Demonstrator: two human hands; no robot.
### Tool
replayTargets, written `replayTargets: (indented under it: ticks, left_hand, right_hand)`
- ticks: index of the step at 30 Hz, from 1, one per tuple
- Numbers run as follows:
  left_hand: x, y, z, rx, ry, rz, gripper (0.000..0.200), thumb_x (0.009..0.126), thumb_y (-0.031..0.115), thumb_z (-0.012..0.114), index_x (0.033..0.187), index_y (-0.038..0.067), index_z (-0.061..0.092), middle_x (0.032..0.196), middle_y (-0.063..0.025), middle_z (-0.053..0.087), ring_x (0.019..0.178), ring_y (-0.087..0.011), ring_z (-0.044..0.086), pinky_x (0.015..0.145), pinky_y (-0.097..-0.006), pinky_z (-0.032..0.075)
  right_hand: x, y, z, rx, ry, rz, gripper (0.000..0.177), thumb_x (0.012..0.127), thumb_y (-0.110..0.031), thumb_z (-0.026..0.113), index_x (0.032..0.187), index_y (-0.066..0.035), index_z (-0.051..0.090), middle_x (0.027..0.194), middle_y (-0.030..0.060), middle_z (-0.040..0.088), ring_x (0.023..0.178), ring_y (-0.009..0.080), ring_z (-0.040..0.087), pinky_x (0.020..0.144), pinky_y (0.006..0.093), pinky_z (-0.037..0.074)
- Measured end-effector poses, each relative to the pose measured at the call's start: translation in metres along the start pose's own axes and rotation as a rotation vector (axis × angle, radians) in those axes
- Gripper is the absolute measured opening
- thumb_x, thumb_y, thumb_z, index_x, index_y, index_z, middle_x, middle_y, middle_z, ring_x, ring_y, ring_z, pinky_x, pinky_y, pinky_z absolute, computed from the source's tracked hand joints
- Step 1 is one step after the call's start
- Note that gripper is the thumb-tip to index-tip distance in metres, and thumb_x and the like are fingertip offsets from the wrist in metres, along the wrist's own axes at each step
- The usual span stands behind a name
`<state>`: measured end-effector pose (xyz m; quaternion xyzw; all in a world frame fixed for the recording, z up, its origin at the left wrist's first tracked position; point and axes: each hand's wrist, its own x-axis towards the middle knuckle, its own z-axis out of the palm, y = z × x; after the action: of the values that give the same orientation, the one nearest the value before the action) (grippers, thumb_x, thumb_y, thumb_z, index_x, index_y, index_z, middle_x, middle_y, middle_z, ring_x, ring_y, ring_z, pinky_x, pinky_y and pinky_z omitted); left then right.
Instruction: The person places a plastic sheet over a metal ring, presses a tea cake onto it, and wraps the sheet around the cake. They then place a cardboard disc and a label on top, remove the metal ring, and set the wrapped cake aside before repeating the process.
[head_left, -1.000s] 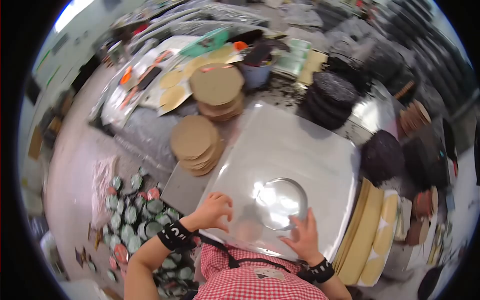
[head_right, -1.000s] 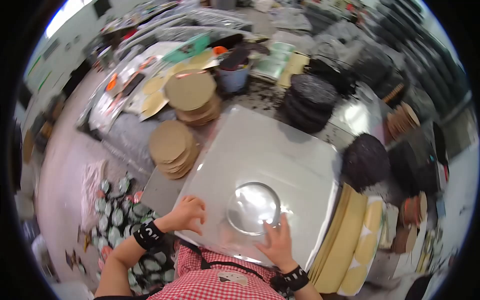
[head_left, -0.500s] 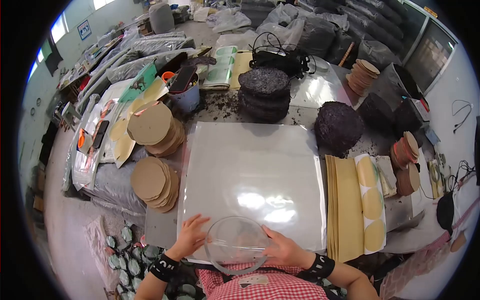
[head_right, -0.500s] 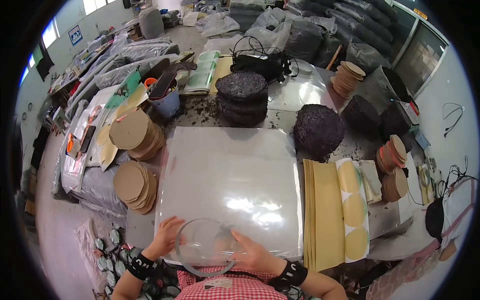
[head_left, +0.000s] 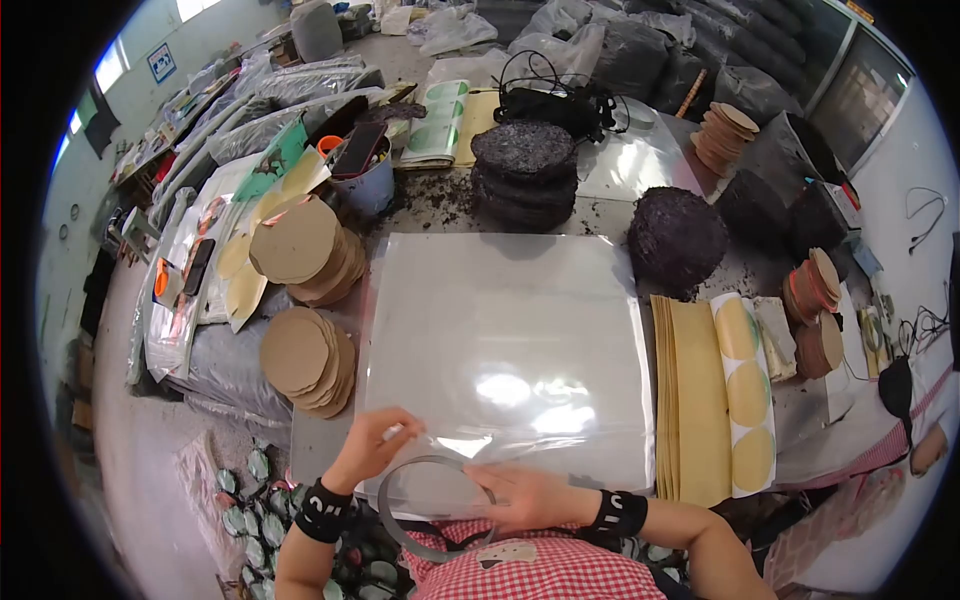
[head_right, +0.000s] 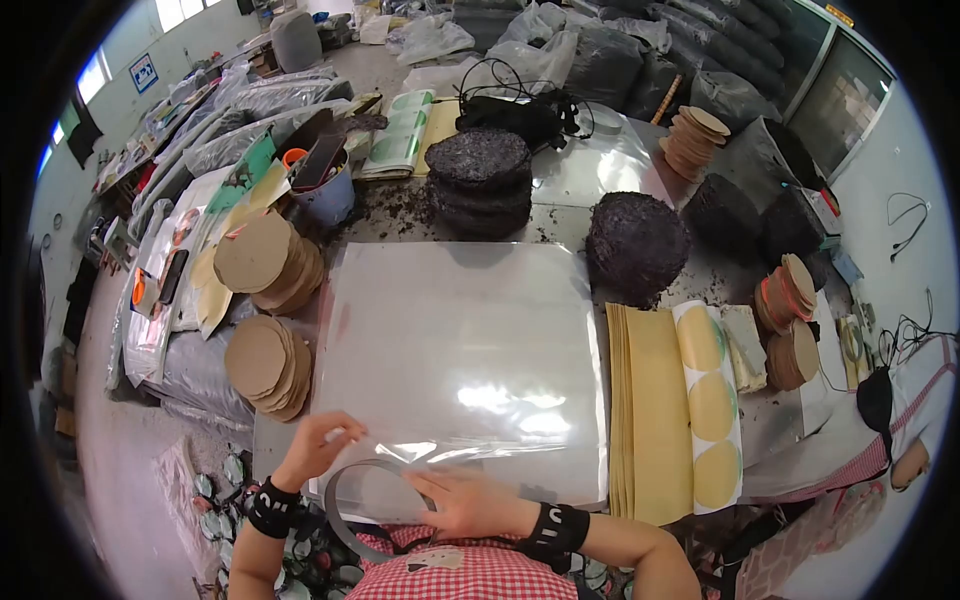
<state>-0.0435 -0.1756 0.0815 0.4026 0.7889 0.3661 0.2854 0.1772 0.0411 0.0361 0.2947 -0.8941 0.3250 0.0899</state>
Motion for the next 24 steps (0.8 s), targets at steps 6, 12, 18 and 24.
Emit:
replayTargets:
  ticks: [6, 12, 18, 24]
  left_hand:
    - [0.006, -0.007, -0.002, -0.033, 0.113, 0.196, 0.007, 0.088, 0.009, 0.074, 0.089, 0.002, 0.071, 0.088, -0.0108, 0.073, 0.079, -0.0278, 0.069, 0.075, -0.0333, 0.053]
    - [-0.008, 0.008, 0.008, 0.287, -0.064, 0.356, 0.008, 0.086, 0.011, 0.075, 0.093, 0.01, 0.072, 0.092, -0.0075, 0.072, 0.084, -0.0308, 0.068, 0.074, -0.0401, 0.054]
    - [0.016, -0.028, 0.007, 0.075, -0.041, 0.181, 0.009, 0.088, 0.008, 0.075, 0.094, 0.003, 0.071, 0.087, -0.0131, 0.071, 0.08, -0.0277, 0.069, 0.074, -0.0351, 0.053]
    - [0.01, 0.017, -0.032, -0.34, 0.013, 0.139, 0.004, 0.086, 0.0, 0.075, 0.09, -0.002, 0.074, 0.093, -0.0102, 0.077, 0.09, -0.0199, 0.072, 0.083, -0.0303, 0.055]
  right_hand:
    - [-0.007, 0.014, 0.027, 0.142, -0.01, 0.178, 0.038, 0.082, -0.028, 0.077, 0.109, -0.005, 0.064, 0.148, 0.0329, 0.044, 0.125, 0.0431, 0.056, 0.099, 0.0433, 0.052]
    - [-0.021, 0.048, 0.0, 0.047, 0.265, 0.805, 0.05, 0.086, -0.022, 0.075, 0.13, -0.005, 0.06, 0.145, 0.0339, 0.044, 0.108, 0.0399, 0.064, 0.09, 0.0438, 0.056]
    - [-0.028, 0.063, 0.012, -0.297, 0.314, 0.755, 0.073, 0.085, -0.031, 0.075, 0.148, -0.006, 0.047, 0.156, 0.0306, 0.033, 0.136, 0.0455, 0.045, 0.111, 0.0498, 0.039]
    - [-0.041, 0.065, 0.017, -0.342, 0.266, 0.763, 0.076, 0.083, -0.036, 0.078, 0.147, -0.005, 0.051, 0.151, 0.0316, 0.041, 0.14, 0.053, 0.036, 0.114, 0.054, 0.035]
